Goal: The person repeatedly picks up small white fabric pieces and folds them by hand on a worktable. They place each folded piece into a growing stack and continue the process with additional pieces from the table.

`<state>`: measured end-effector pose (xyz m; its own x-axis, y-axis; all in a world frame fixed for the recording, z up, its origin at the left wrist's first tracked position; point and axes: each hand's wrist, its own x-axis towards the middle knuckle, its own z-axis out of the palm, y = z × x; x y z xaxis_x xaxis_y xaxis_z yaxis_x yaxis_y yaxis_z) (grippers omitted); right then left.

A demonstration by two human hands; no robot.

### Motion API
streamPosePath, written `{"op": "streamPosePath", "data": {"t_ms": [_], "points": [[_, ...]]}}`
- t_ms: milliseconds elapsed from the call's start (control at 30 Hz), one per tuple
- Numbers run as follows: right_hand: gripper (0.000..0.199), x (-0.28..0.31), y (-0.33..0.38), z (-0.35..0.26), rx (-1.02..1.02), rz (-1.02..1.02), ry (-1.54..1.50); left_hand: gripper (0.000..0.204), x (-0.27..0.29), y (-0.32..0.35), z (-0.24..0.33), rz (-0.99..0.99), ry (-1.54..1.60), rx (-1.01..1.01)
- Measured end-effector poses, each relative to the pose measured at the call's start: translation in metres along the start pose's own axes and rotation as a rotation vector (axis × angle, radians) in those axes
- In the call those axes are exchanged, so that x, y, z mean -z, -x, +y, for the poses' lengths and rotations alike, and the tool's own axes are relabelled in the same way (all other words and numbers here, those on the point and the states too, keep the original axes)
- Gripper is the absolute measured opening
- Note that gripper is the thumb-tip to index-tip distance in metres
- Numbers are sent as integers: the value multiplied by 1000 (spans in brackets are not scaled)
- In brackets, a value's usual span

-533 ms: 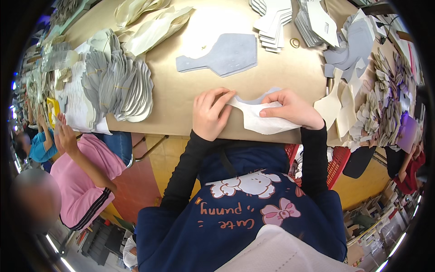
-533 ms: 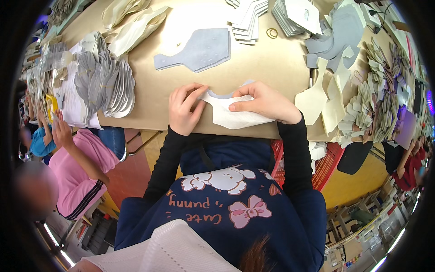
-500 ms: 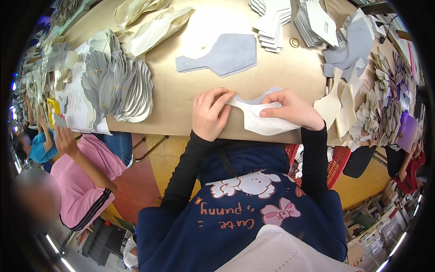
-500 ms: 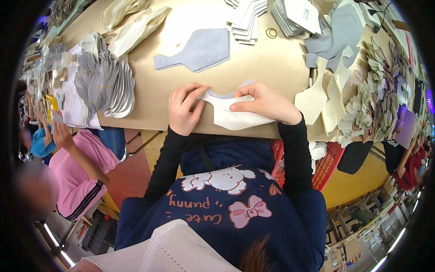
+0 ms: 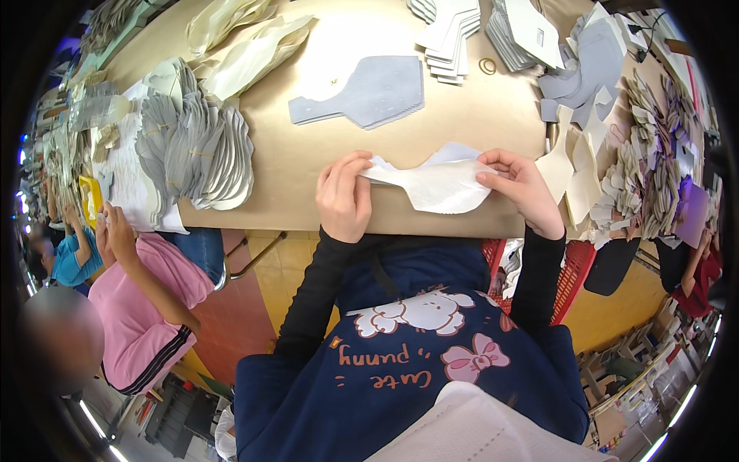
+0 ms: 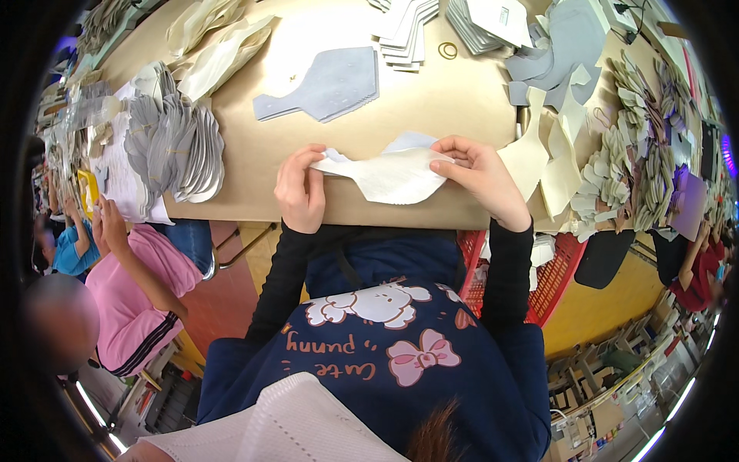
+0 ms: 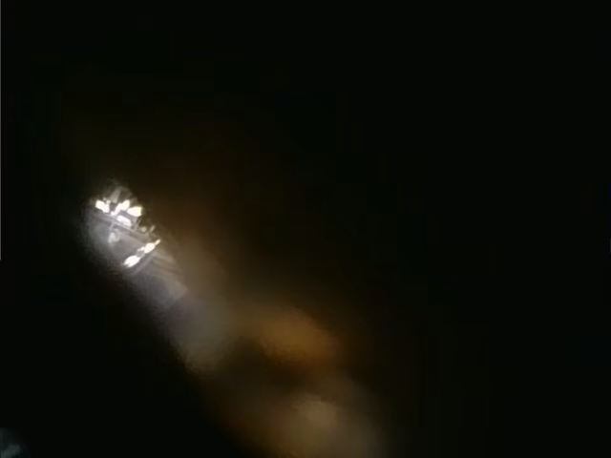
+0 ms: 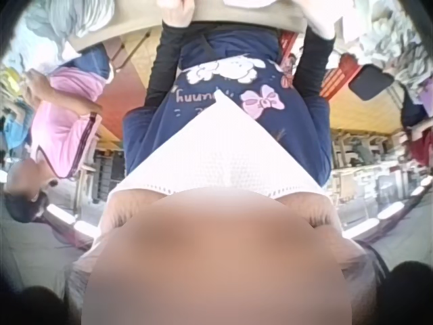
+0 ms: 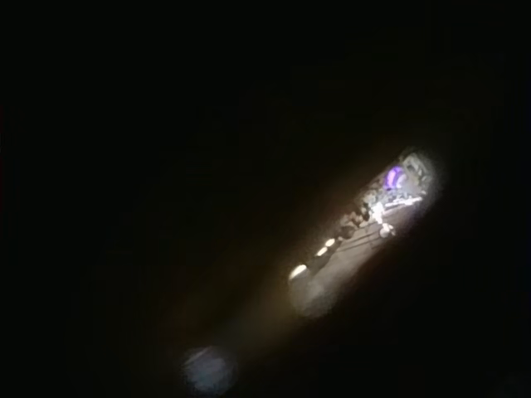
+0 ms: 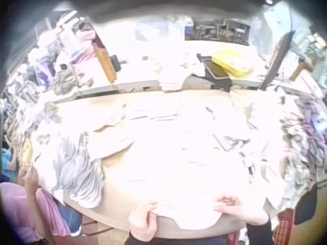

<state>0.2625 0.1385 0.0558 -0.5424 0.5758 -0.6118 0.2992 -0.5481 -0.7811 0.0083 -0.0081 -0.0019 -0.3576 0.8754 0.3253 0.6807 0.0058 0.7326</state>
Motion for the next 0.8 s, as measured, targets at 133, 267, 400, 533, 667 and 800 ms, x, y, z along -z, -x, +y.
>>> {"op": "streamPosePath", "data": {"t_ms": [133,267,400,533,667,800], "points": [[23,-8,0,7,82,63,-15,41,9,1,7,-41,-53,72],[21,-14,4,8,150,60,40,47,28,-12,30,202,210,155],[21,-17,12,1,163,25,23,34,36,-22,67,-270,119,-189],[30,-12,15,2,217,34,21,29,2,-50,70,-560,262,-81],[38,-13,25,24,256,261,-90,22,-18,-57,69,-698,402,179],[39,-33,37,55,311,415,-114,19,-36,-50,73,-622,305,74]]}}
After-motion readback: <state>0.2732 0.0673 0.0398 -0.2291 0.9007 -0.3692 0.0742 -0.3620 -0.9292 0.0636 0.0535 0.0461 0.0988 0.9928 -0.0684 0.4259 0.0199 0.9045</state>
